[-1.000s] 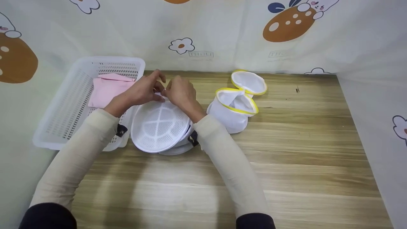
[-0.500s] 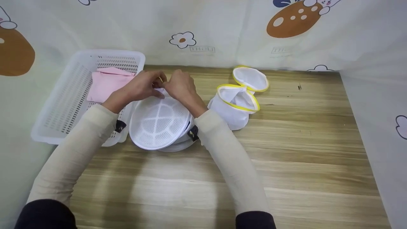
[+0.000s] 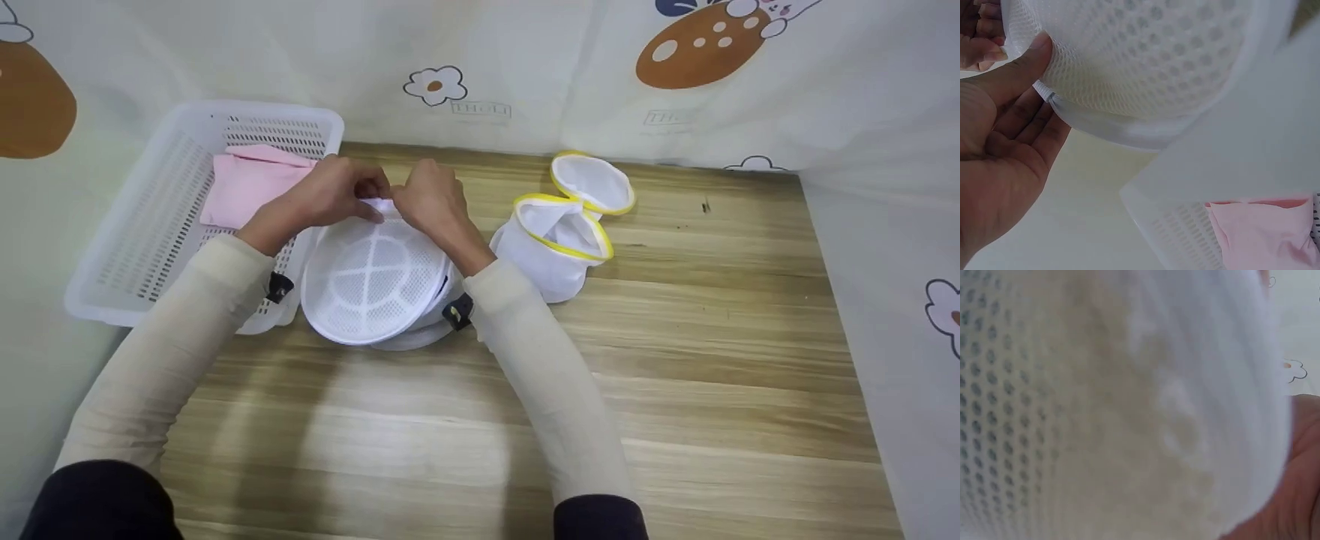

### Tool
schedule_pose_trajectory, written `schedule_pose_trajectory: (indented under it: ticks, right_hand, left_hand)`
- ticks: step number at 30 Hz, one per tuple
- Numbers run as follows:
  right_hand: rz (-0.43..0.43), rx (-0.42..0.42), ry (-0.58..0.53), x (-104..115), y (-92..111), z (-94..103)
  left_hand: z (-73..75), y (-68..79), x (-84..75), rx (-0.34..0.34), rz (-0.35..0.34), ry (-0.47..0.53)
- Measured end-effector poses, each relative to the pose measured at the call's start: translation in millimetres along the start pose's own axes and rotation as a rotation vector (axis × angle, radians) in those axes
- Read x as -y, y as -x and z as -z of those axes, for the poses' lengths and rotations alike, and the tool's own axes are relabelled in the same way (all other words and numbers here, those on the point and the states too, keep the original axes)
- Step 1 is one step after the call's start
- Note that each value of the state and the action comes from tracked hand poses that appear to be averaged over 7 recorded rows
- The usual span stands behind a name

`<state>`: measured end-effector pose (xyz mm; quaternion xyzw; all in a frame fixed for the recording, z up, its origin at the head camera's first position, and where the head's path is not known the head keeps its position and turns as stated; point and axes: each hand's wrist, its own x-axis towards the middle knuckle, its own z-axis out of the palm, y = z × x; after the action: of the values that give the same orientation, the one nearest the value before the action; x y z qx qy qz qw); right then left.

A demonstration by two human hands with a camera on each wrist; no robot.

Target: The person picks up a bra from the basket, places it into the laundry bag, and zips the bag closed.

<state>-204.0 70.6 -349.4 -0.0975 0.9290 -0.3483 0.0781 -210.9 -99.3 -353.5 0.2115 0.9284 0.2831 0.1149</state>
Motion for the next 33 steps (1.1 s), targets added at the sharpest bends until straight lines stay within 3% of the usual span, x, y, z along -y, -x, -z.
schedule_pose_trajectory:
  ticks: [13,21,28,33]
  right_hand:
    - [0.021,-0.040,-0.112,-9.2,1.1,-3.5]
    - [0.018,-0.069,-0.148,-11.5,1.8,-0.8]
    - [-0.048,-0.045,-0.216,-18.2,6.9,-0.5]
    - [-0.070,-0.025,-0.229,-17.5,6.5,-2.9]
  left_hand:
    - [-3.9,-1.2,4.9,0.084,-0.038,-0.033]
    - [-4.9,-3.9,-2.5,0.033,-0.106,-0.091]
    - [-3.7,-2.1,1.6,0.021,-0.053,-0.077]
    - [-2.0,-0.5,-1.4,0.103,-0.033,-0.076]
